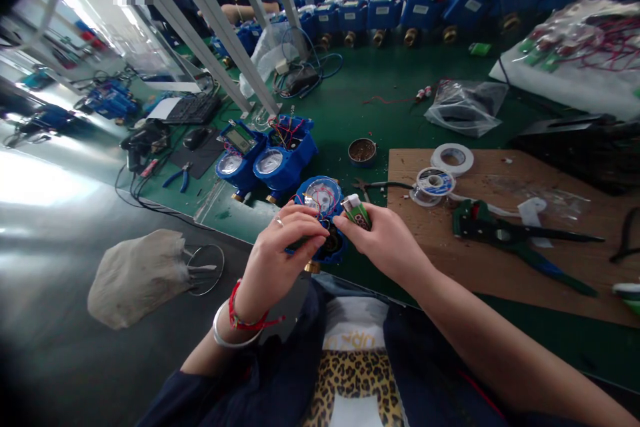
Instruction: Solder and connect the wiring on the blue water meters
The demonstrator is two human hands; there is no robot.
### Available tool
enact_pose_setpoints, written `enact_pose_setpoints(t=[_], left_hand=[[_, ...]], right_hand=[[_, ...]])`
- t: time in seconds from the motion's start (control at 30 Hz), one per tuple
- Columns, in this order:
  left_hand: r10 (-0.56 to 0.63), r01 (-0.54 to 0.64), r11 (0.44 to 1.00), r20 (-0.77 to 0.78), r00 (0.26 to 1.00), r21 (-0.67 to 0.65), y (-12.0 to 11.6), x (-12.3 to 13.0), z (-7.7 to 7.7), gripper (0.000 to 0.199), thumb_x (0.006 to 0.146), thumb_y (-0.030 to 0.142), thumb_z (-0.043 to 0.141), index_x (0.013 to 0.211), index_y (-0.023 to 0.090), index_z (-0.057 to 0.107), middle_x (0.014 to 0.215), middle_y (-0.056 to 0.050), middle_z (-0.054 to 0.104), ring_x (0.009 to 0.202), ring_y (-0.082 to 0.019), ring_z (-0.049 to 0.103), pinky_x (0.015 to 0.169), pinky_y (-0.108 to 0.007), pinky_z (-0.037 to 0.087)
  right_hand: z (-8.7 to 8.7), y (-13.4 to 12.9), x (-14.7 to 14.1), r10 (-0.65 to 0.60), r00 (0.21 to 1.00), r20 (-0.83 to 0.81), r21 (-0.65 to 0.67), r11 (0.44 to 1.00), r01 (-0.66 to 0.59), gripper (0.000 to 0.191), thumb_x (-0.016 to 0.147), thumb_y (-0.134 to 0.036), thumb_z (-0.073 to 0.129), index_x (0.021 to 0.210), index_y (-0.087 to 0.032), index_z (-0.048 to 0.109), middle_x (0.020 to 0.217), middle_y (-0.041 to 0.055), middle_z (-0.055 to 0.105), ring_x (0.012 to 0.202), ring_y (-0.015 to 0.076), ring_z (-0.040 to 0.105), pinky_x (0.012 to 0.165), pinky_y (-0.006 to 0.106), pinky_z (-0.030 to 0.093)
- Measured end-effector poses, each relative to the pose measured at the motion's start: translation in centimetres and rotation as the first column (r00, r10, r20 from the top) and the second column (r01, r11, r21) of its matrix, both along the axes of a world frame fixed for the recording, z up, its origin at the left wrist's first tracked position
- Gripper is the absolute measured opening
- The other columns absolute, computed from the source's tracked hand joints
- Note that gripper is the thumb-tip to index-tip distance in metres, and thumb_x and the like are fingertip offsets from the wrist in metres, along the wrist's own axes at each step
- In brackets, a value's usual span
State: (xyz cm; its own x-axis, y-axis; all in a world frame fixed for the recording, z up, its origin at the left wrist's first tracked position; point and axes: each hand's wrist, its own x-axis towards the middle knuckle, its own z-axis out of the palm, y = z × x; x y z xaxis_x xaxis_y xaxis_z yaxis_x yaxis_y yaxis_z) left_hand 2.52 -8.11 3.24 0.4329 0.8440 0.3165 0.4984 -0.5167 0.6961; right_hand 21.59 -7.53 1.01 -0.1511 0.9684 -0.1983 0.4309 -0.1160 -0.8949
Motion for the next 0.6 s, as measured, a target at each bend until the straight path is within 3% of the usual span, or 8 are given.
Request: enact_pose_setpoints(t=[0.13,0.27,0.6], left_hand=[[0.046,-0.042,0.996,-0.049,0.998,0.076,-1.1,0.5,-0.8,0.010,0.089,0.019,0.060,0.093,0.022,0.068,0.094,-0.004,0.072,0.111,-0.023,0.059,0.110,-0.050,0.036],[0.049,-0.030,0.981,-0.099,0.994,0.191,-1.7,0.5,-1.6,0.018,0.088,0.017,0.058,0.101,0.024,0.067,0.100,-0.002,0.073,0.116,-0.023,0.058,0.115,-0.053,0.028],[0.033,0.002,0.957,-0.113,0.993,0.290,-1.6,0.3,-2.4,0.019,0.084,0.014,0.062,0.100,0.023,0.066,0.098,0.000,0.074,0.114,-0.020,0.060,0.118,-0.047,0.026]], right_hand=[[0.1,-0.3,0.0,0.048,0.999,0.021,-0.105,0.993,-0.046,0.044,0.083,-0.059,0.054,0.071,-0.018,0.060,0.049,-0.0036,0.050,0.048,0.0115,0.045,0.049,0.026,0.033],[-0.2,-0.3,-0.2,0.045,0.999,-0.003,-0.162,0.986,-0.045,0.040,0.082,-0.057,0.056,0.074,-0.018,0.062,0.048,-0.0043,0.048,0.042,0.0103,0.042,0.044,0.024,0.030],[-1.0,-0.1,0.0,0.002,0.998,-0.058,-0.195,0.981,-0.013,0.038,0.083,-0.054,0.055,0.081,-0.017,0.064,0.046,-0.0053,0.045,0.040,0.0091,0.038,0.040,0.023,0.027]])
